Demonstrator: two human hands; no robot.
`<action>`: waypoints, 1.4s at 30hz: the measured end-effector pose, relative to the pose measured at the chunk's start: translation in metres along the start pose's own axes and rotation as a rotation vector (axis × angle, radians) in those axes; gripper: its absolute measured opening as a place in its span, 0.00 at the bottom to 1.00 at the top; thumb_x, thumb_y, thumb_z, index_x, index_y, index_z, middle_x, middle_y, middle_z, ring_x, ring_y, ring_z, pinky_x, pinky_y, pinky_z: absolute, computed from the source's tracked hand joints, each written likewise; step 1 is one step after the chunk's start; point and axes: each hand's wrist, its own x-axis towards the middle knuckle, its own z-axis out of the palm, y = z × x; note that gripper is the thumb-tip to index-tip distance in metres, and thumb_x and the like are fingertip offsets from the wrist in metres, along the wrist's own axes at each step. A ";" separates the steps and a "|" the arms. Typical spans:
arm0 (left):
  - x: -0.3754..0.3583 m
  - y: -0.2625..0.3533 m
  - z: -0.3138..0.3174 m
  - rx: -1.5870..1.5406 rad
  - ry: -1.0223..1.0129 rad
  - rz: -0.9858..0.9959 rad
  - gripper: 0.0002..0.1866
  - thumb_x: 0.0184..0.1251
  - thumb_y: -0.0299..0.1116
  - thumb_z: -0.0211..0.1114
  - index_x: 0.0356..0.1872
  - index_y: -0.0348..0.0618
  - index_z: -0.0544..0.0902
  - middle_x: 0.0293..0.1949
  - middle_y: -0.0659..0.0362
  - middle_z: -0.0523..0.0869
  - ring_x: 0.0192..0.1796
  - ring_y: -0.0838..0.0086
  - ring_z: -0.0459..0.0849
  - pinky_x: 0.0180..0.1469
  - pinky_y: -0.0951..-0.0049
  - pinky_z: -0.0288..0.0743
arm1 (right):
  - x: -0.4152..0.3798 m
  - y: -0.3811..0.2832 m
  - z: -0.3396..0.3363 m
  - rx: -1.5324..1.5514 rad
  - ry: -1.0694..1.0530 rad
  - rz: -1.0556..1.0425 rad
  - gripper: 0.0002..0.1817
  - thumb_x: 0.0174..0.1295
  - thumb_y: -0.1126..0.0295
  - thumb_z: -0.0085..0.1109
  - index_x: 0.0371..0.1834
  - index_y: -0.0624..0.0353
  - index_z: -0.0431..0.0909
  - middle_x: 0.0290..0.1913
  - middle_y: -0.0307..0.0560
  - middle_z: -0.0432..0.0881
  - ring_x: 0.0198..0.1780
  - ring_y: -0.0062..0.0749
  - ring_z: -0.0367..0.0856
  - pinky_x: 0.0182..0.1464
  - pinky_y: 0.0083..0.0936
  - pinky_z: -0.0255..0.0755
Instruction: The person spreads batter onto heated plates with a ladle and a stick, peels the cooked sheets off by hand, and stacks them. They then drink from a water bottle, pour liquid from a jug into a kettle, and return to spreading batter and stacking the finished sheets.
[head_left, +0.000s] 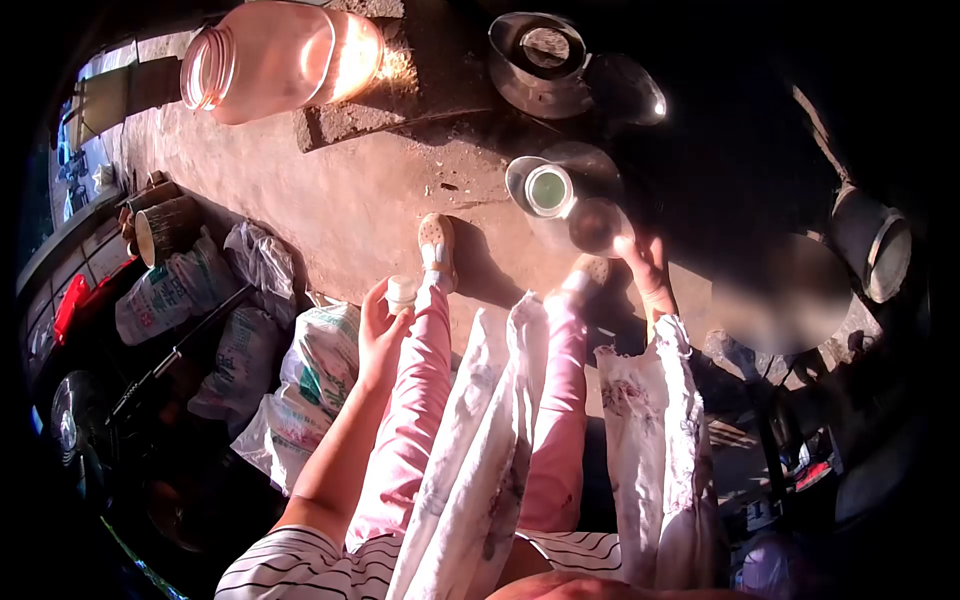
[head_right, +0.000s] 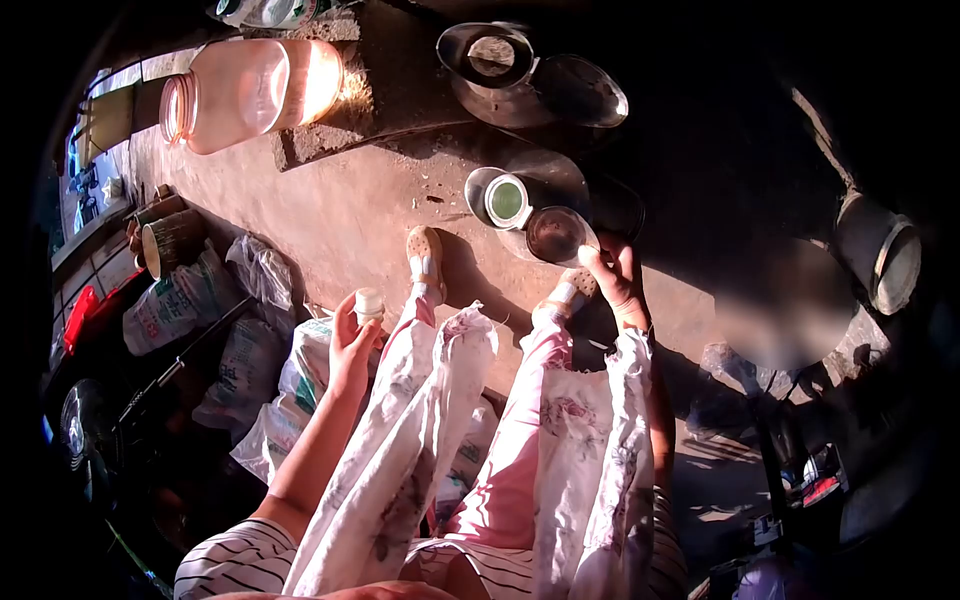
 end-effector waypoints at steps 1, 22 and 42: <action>0.001 -0.003 -0.007 -0.021 0.007 0.000 0.27 0.63 0.27 0.61 0.63 0.42 0.64 0.45 0.61 0.78 0.38 0.80 0.75 0.38 0.80 0.69 | 0.002 0.001 0.005 0.004 0.012 -0.016 0.13 0.56 0.63 0.60 0.36 0.62 0.80 0.29 0.34 0.78 0.32 0.16 0.71 0.35 0.18 0.65; 0.007 0.018 -0.091 -0.228 0.132 -0.080 0.26 0.63 0.24 0.60 0.62 0.39 0.64 0.45 0.60 0.77 0.37 0.81 0.75 0.36 0.82 0.69 | 0.007 -0.038 0.083 -0.232 0.151 0.126 0.11 0.58 0.69 0.57 0.24 0.69 0.77 0.21 0.34 0.77 0.25 0.13 0.70 0.27 0.17 0.63; 0.003 0.061 -0.108 -0.226 0.127 -0.049 0.26 0.62 0.26 0.60 0.62 0.38 0.64 0.41 0.61 0.77 0.35 0.81 0.74 0.33 0.82 0.68 | -0.019 -0.084 0.139 -0.171 0.514 0.273 0.18 0.60 0.56 0.57 0.36 0.63 0.75 0.24 0.39 0.78 0.25 0.17 0.70 0.30 0.16 0.64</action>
